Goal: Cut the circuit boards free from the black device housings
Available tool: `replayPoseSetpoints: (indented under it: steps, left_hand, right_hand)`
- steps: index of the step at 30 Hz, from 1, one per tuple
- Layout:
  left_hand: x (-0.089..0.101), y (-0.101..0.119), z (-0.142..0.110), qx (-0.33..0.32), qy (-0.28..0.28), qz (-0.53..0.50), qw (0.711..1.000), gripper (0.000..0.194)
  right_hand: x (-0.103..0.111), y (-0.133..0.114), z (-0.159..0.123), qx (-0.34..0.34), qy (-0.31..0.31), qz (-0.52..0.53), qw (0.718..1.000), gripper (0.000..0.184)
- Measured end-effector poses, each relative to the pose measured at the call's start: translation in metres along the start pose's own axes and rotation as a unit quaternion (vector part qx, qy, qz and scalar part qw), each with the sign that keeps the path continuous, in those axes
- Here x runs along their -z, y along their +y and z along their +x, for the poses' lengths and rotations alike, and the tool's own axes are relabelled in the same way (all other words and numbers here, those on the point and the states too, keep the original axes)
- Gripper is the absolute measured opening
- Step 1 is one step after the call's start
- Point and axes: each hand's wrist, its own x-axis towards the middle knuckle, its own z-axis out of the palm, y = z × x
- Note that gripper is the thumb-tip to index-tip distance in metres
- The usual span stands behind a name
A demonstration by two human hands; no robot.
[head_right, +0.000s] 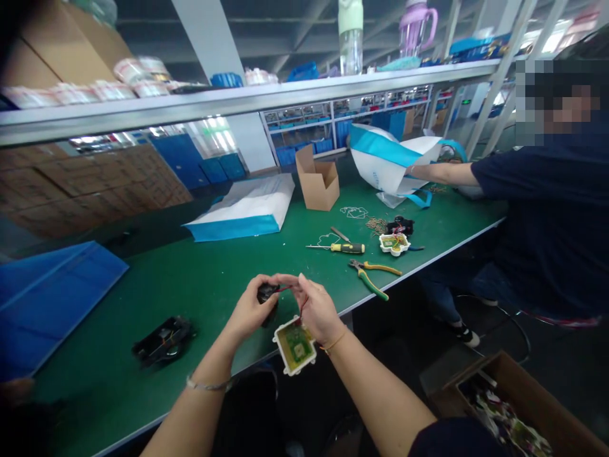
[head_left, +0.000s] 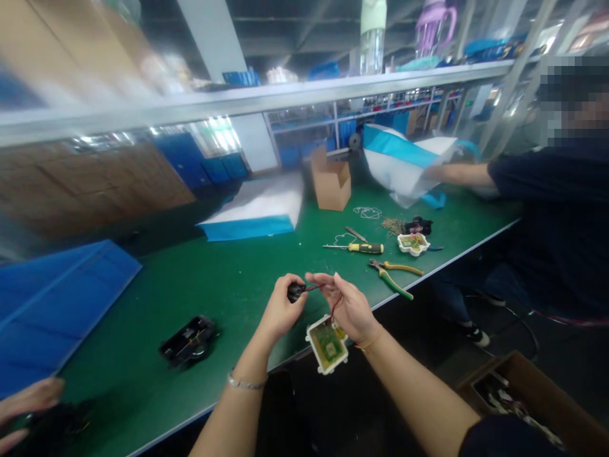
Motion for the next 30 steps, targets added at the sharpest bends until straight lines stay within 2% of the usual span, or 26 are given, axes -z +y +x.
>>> replayPoseSetpoints:
  steps: [2,5,7,11,15,17,23,30]
  left_hand:
    - [-0.001,-0.010,0.009,-0.035,-0.007,0.048,0.998,0.014]
    - [-0.002,-0.022,0.015,-0.066,-0.049,0.062,0.995,0.013]
    - [-0.003,-0.024,0.015,-0.077,-0.068,0.064,0.993,0.017]
    - [-0.012,-0.011,0.011,-0.043,-0.027,0.129,0.990,0.035]
    - [-0.029,0.012,0.013,-0.012,0.002,0.301,0.954,0.048]
    - [-0.038,0.021,0.017,-0.016,0.006,0.340,0.940,0.047]
    - [-0.060,0.029,0.037,0.017,-0.027,0.273,0.961,0.038]
    - [-0.085,0.038,0.038,0.034,-0.020,0.277,0.960,0.024]
  right_hand:
    - [0.006,0.014,0.012,-0.026,0.022,0.081,0.996,0.029]
    - [0.023,0.028,0.024,-0.045,0.094,0.207,0.973,0.020]
    - [0.032,0.032,0.026,-0.052,0.128,0.245,0.960,0.020]
    - [0.035,0.028,0.017,-0.030,0.142,0.185,0.972,0.030]
    - [0.037,0.022,0.002,0.001,0.155,0.117,0.981,0.038]
    - [0.042,0.021,-0.005,0.002,0.164,0.089,0.982,0.041]
    - [0.048,0.009,-0.014,0.042,0.151,0.050,0.986,0.043]
    - [0.047,0.005,-0.016,0.030,0.178,-0.054,0.982,0.058]
